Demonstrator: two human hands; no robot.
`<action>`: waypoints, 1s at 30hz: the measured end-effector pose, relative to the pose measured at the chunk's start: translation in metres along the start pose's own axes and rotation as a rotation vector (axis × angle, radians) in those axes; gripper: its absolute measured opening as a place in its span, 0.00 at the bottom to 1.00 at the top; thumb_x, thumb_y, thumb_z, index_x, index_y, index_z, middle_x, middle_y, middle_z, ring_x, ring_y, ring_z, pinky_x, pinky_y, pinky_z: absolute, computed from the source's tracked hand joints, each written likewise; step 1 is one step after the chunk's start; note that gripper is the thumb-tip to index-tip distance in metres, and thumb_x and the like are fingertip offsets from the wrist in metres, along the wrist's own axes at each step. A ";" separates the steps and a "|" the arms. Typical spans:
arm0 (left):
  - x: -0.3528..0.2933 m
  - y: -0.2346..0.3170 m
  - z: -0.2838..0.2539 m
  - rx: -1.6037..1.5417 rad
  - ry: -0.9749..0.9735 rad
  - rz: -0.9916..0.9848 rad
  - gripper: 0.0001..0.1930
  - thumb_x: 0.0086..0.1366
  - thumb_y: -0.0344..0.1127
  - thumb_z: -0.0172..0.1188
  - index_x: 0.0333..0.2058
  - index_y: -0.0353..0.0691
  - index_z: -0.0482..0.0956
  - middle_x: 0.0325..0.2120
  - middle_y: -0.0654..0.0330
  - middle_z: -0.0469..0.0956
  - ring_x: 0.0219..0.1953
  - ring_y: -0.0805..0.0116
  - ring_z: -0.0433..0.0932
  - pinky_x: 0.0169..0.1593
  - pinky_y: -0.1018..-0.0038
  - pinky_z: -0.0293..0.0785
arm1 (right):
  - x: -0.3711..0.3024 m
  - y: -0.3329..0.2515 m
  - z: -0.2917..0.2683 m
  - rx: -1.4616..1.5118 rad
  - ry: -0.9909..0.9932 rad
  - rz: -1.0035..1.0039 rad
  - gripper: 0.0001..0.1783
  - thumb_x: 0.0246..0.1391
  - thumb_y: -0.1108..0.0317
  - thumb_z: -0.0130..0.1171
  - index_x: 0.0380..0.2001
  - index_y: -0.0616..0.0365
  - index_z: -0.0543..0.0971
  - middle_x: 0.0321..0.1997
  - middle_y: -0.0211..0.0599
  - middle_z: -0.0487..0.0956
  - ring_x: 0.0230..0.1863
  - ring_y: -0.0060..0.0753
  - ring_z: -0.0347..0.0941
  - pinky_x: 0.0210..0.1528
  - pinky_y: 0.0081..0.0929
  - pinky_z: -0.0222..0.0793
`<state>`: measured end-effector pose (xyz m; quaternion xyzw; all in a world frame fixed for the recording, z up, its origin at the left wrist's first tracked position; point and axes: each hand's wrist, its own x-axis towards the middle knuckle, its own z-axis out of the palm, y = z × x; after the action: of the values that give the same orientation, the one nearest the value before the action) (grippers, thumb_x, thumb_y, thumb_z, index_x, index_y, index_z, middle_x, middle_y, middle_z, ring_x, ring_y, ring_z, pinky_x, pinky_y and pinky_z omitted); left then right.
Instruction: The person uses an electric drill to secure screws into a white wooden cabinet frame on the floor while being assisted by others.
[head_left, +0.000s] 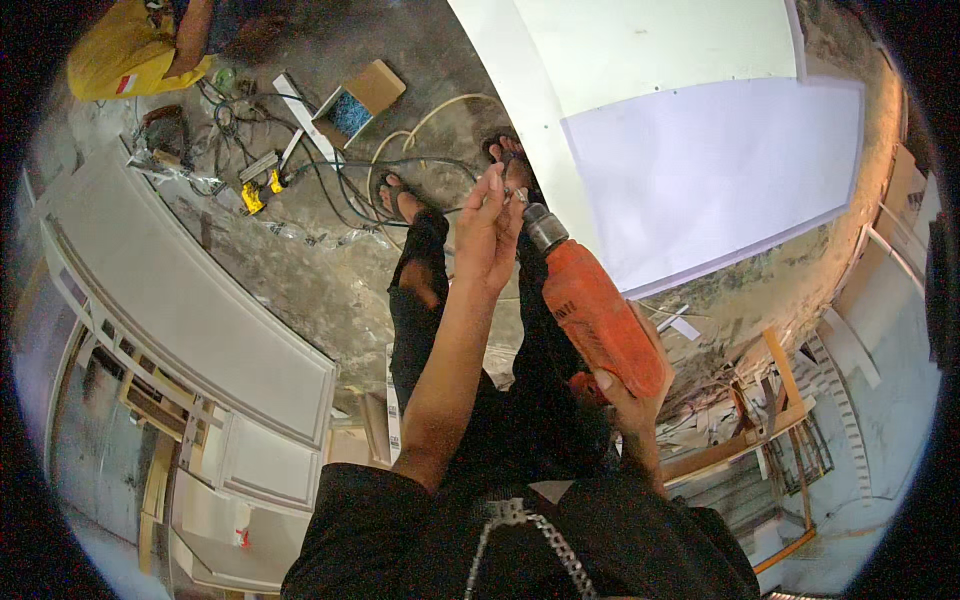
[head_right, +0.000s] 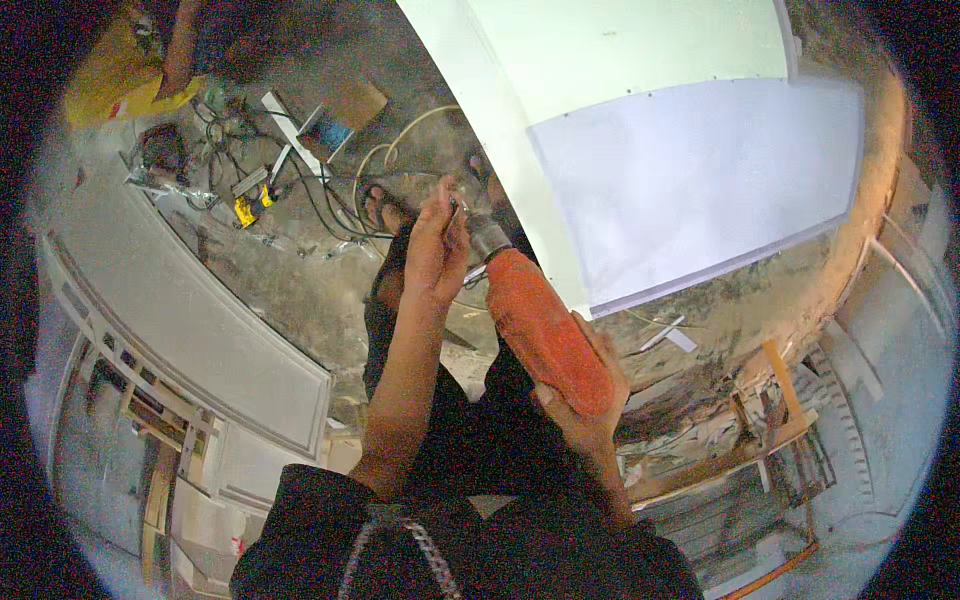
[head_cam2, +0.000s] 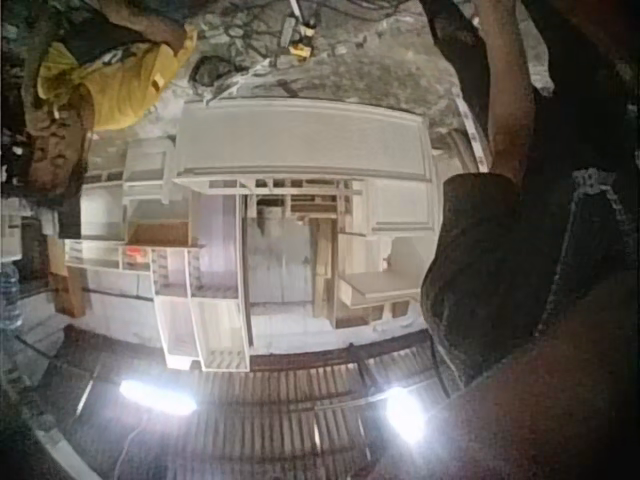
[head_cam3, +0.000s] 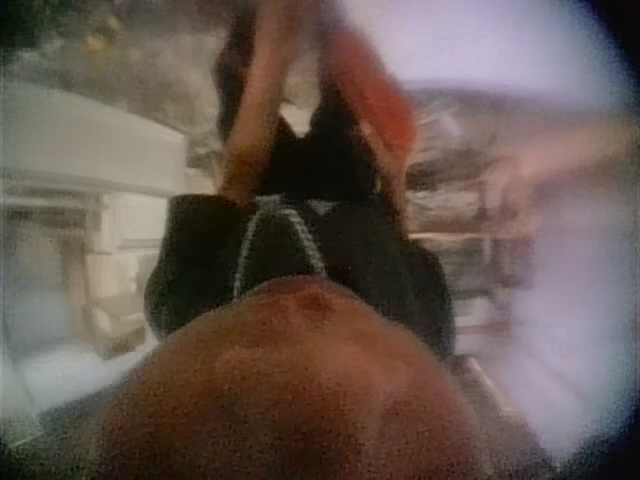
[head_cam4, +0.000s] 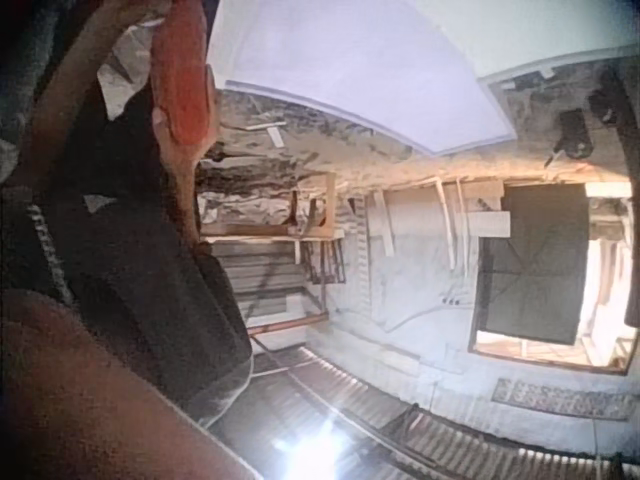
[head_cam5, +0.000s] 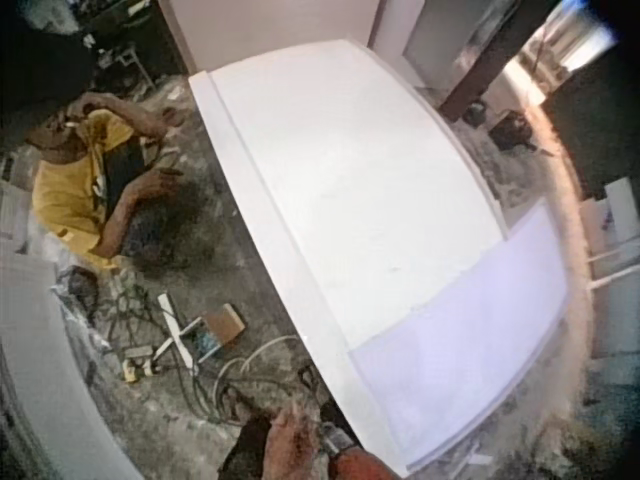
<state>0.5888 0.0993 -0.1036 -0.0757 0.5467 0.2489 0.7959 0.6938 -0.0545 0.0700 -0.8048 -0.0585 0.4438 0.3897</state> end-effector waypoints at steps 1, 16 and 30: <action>0.002 -0.003 0.003 0.027 -0.001 0.008 0.18 0.68 0.36 0.58 0.54 0.39 0.72 0.35 0.65 0.79 0.37 0.77 0.80 0.36 0.85 0.80 | 0.002 0.001 -0.004 0.011 -0.013 -0.001 0.46 0.36 0.53 0.73 0.57 0.70 0.69 0.52 0.47 0.74 0.53 0.41 0.72 0.58 0.37 0.65; 0.012 -0.007 0.045 0.556 -0.024 0.092 0.18 0.65 0.33 0.61 0.53 0.39 0.75 0.26 0.64 0.80 0.24 0.79 0.76 0.24 0.85 0.64 | 0.019 0.008 -0.044 -0.155 -0.107 -0.103 0.44 0.36 0.63 0.71 0.59 0.65 0.67 0.47 0.44 0.74 0.48 0.40 0.72 0.54 0.36 0.66; 0.008 -0.014 0.069 0.731 -0.086 0.130 0.18 0.68 0.34 0.57 0.54 0.31 0.72 0.25 0.62 0.79 0.33 0.67 0.83 0.35 0.77 0.77 | 0.024 0.005 -0.058 -0.084 -0.092 -0.123 0.41 0.39 0.62 0.69 0.57 0.68 0.70 0.53 0.47 0.73 0.54 0.42 0.71 0.58 0.37 0.66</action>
<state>0.6551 0.1165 -0.0860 0.2591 0.5692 0.0903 0.7751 0.7511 -0.0813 0.0681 -0.7942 -0.1443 0.4527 0.3789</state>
